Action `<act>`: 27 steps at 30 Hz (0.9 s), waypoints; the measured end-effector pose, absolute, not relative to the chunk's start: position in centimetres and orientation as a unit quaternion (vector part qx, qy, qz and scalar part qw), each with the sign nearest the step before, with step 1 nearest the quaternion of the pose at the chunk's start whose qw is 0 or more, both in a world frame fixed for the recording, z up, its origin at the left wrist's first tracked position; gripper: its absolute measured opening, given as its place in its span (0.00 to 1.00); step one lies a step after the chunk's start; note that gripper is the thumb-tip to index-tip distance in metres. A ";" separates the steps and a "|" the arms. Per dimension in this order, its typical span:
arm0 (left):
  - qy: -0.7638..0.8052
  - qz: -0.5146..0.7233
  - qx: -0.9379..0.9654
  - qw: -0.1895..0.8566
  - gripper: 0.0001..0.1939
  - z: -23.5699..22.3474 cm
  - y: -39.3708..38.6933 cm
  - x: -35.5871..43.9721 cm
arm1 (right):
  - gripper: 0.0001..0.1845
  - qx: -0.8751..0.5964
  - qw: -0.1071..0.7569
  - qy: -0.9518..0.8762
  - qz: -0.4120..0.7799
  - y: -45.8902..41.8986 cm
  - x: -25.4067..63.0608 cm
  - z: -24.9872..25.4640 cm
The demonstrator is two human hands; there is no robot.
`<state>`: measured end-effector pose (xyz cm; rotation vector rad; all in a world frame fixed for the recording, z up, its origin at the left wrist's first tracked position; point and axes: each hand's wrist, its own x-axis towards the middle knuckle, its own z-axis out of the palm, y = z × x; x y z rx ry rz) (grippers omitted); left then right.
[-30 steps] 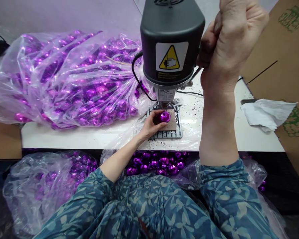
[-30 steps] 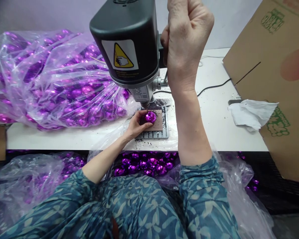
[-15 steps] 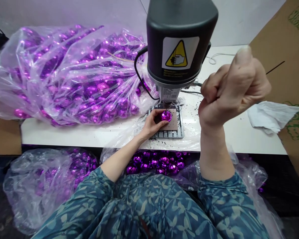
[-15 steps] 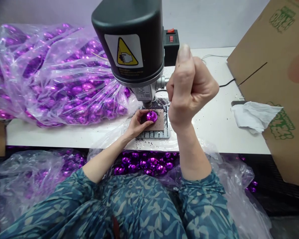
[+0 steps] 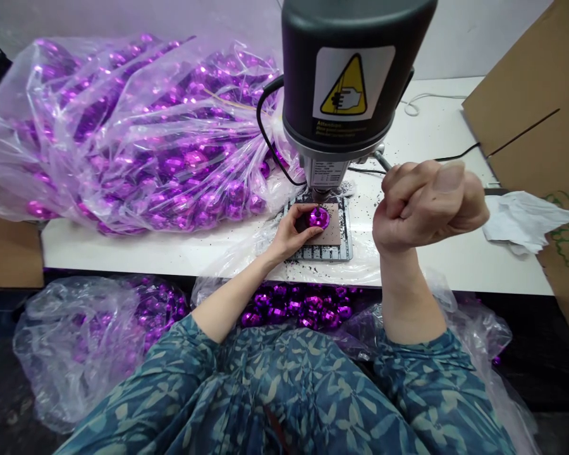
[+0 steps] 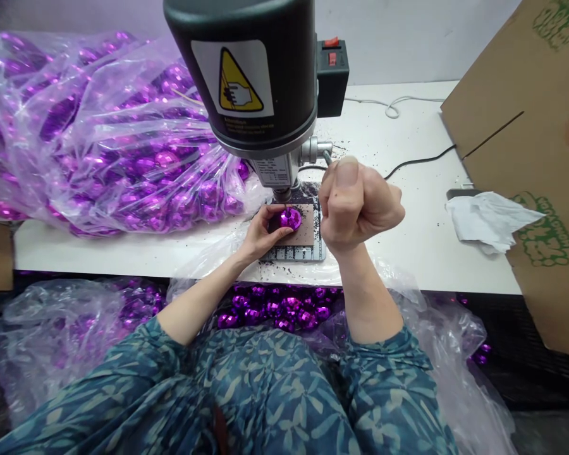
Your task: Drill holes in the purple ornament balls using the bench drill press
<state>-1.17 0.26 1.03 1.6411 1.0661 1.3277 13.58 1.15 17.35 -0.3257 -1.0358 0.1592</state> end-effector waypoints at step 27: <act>0.261 0.322 0.893 0.178 0.16 -2.1 -11.7 2.3 | 0.30 -0.227 0.817 -0.496 0.184 3.1 13.3 23.0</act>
